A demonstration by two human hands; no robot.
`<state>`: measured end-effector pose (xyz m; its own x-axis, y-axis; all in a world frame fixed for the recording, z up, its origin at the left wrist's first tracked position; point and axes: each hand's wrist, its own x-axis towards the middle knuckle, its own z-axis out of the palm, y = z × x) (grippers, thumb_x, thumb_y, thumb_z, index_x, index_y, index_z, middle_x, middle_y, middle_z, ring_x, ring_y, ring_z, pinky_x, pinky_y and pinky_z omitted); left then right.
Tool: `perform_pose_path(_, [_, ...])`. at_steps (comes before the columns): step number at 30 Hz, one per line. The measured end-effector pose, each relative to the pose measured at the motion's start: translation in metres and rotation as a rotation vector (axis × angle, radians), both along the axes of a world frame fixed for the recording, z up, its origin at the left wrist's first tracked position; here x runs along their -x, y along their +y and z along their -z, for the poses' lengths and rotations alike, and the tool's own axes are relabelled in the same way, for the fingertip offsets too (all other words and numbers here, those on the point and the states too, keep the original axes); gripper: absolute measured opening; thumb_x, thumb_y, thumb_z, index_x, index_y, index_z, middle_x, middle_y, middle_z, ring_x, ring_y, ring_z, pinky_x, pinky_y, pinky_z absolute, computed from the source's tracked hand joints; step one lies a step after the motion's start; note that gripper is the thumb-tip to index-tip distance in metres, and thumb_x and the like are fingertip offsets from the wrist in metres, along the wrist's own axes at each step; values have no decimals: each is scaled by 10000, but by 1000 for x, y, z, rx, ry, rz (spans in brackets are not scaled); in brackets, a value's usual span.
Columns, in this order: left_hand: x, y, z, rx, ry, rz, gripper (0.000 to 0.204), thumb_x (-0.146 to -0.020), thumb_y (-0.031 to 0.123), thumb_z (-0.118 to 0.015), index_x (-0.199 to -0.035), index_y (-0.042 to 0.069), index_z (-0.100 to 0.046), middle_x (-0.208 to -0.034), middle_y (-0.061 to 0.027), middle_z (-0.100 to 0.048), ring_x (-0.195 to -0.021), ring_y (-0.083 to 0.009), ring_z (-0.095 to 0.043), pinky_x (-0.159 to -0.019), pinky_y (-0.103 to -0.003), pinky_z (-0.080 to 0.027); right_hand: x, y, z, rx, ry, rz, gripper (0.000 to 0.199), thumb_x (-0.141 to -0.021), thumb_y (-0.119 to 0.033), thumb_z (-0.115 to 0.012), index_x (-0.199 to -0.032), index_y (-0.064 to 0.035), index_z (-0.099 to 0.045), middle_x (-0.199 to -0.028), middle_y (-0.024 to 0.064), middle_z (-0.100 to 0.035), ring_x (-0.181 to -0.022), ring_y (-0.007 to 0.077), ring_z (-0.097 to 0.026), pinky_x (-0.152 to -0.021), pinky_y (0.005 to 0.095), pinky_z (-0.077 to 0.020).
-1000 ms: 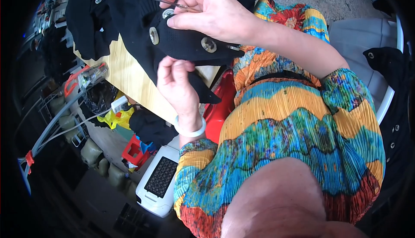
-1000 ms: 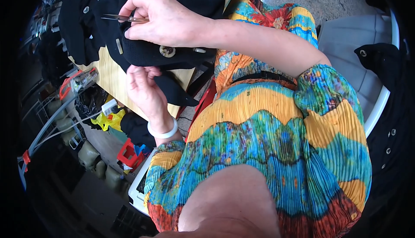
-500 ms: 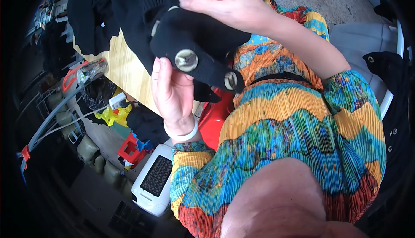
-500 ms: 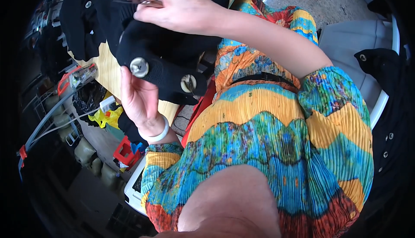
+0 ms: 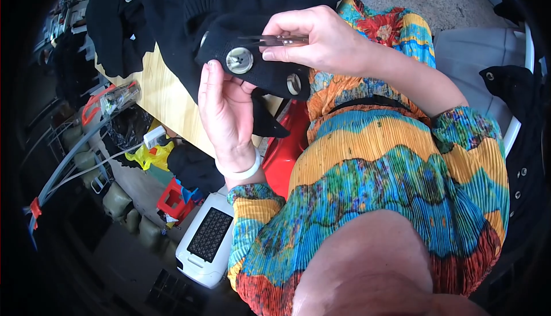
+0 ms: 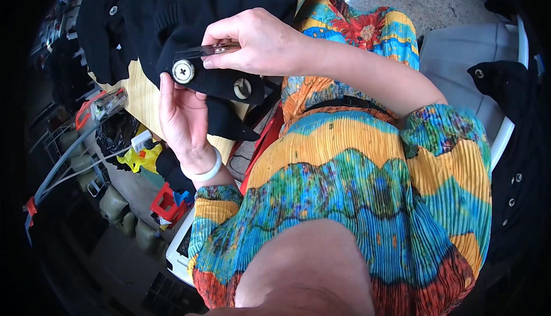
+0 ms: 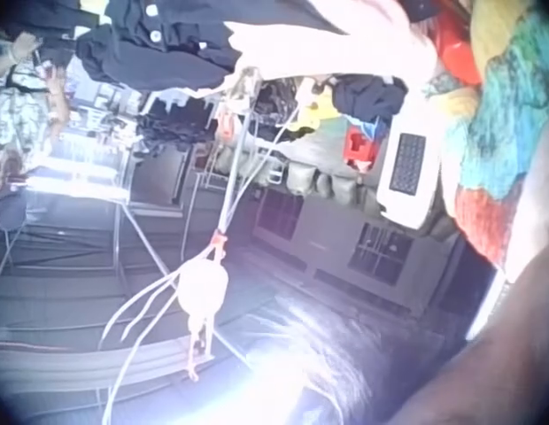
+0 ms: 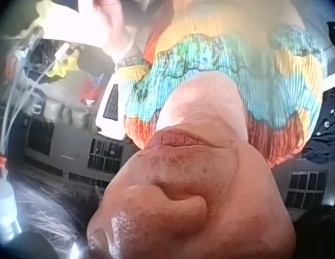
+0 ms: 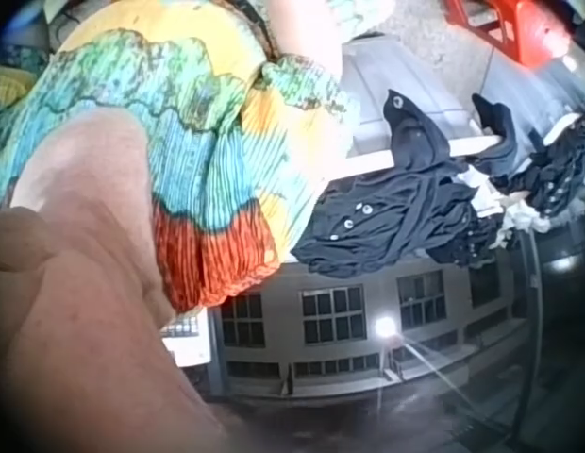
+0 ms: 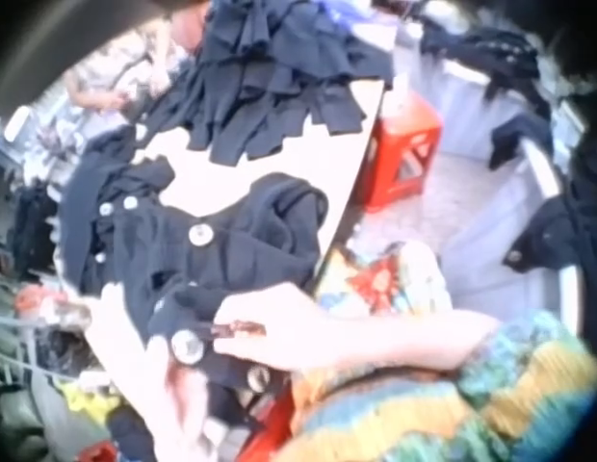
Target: Attaching and securing buttons to black garments using a needle and thread.
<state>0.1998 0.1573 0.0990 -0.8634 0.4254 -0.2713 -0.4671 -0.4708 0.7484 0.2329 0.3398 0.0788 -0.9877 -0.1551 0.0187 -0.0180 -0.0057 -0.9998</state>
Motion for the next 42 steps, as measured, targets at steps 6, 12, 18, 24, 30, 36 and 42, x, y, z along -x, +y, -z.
perform_pose_path(6, [-10,6,-2,104,42,4,287,-892,179,-455,-1120,8,-487,-1033,-78,-576,-922,-168,-558,-819,-307,-442,5,-6,6,32,146,83,179,-768,-172,-620,-782,3,-584,-589,76,-554,-529,139,-519,-510,265,-398])
perform_pose_path(12, [-9,-1,-4,47,-5,216,324,-821,-1,-498,-1144,5,-466,-1019,-75,-574,-922,-145,-555,-840,-298,-433,11,4,1,-392,635,221,162,-698,9,-604,-844,11,-535,-720,85,-544,-631,186,-568,-547,272,-441])
perform_pose_path(18, [-6,-21,7,-32,-18,201,402,-809,12,-502,-1200,1,-411,-1147,-126,-511,-1068,-218,-493,-937,-377,-372,21,16,-9,-351,705,418,150,-690,-62,-601,-835,-35,-574,-695,70,-549,-604,199,-558,-538,288,-440])
perform_pose_path(24, [-4,-16,11,-55,-35,209,435,-779,28,-556,-1187,-13,-411,-1155,-132,-500,-1085,-235,-478,-968,-384,-339,6,9,-14,-184,603,-11,296,-671,-14,-545,-962,-48,-591,-972,87,-567,-762,210,-580,-637,278,-468])
perform_pose_path(30, [-4,-14,13,-119,32,241,379,-774,-21,-545,-1139,-10,-442,-1025,-111,-563,-982,-190,-530,-895,-320,-397,7,5,-8,-322,670,89,162,-699,-63,-592,-860,-43,-587,-868,56,-574,-712,232,-576,-602,296,-462])
perform_pose_path(36, [-10,3,-6,246,202,171,509,-716,-52,-595,-1191,-8,-416,-1071,-116,-534,-951,-159,-535,-838,-254,-424,11,13,-4,-337,625,194,129,-714,-100,-610,-809,-24,-568,-757,79,-559,-664,250,-564,-569,312,-444])
perform_pose_path(42, [-13,5,0,408,436,143,441,-756,-99,-540,-1174,-38,-414,-1086,-103,-514,-972,-142,-524,-850,-254,-426,6,14,-6,-171,140,-19,200,-762,-154,-644,-812,23,-565,-683,36,-497,-606,76,-476,-538,219,-387])
